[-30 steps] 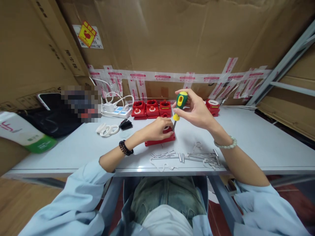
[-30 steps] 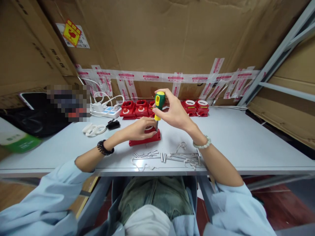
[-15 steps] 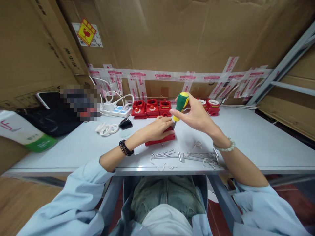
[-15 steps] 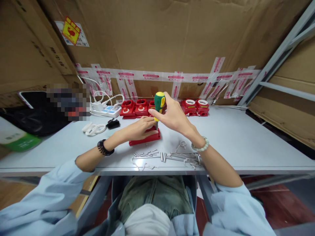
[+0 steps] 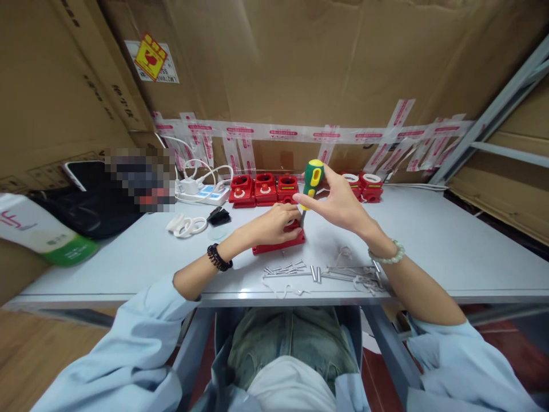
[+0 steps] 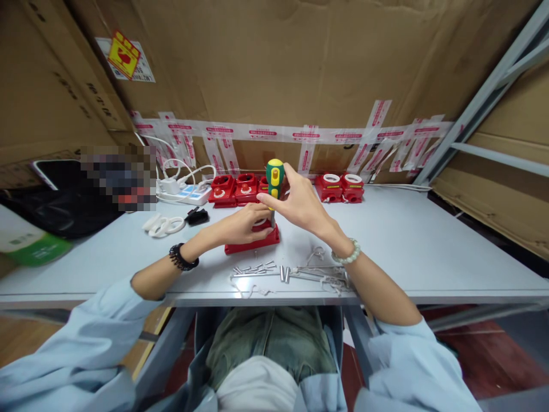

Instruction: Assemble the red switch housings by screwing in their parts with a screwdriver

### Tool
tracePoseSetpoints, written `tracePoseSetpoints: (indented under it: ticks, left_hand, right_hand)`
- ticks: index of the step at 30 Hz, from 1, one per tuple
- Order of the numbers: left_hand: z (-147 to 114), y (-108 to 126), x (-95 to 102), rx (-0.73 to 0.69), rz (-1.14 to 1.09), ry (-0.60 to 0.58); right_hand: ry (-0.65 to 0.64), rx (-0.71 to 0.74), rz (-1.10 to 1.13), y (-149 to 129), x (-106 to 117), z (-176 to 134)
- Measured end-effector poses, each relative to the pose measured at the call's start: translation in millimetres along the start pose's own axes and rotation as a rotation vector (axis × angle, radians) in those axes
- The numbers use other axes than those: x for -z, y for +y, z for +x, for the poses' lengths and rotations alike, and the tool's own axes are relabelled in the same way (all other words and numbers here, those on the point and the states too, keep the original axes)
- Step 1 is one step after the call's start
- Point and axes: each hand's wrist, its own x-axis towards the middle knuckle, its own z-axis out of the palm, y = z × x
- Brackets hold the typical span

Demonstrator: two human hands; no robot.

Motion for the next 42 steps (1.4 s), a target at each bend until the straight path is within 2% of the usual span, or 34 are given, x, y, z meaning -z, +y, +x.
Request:
tracePoseSetpoints:
  ticks: [3, 13, 20, 26, 31, 35, 38, 40, 42]
  left_hand:
    - [-1, -1, -1.8, 0.011, 0.033, 0.003]
    - [-3, -6, -6.4, 0.004, 0.171, 0.012]
    - [-1, -1, 2.5, -0.032, 0.042, 0.004]
    - [-1, -5, 0.2, -0.041, 0.005, 0.049]
    - [-3, -6, -1.0, -0.018, -0.096, 0.138]
    - [-7, 2, 9.2, 0.044, -0.216, 0.199]
    - [-12, 15, 17.8, 0.014, -0.200, 0.115]
    - [-15, 25, 19.2, -0.005, -0.108, -0.027]
    - [-18, 34, 17.1, 0.047, 0.036, -0.167]
  right_hand:
    - [0.027, -0.015, -0.016, 0, 0, 0]
    - [-0.020, 0.001, 0.263, -3, -2, -2]
    - [0.000, -0.014, 0.319, -1, -3, 1]
    - [0.005, -0.019, 0.328, -4, -2, 1]
    - [0.087, -0.011, 0.310, -9, 4, 1]
    - [0.177, 0.014, 0.242, -8, 15, 2]
    - [0.260, 0.033, 0.202, -3, 22, 3]
    - [0.281, 0.035, 0.199, 2, 22, 4]
    - [0.273, 0.039, 0.226, 7, 19, 5]
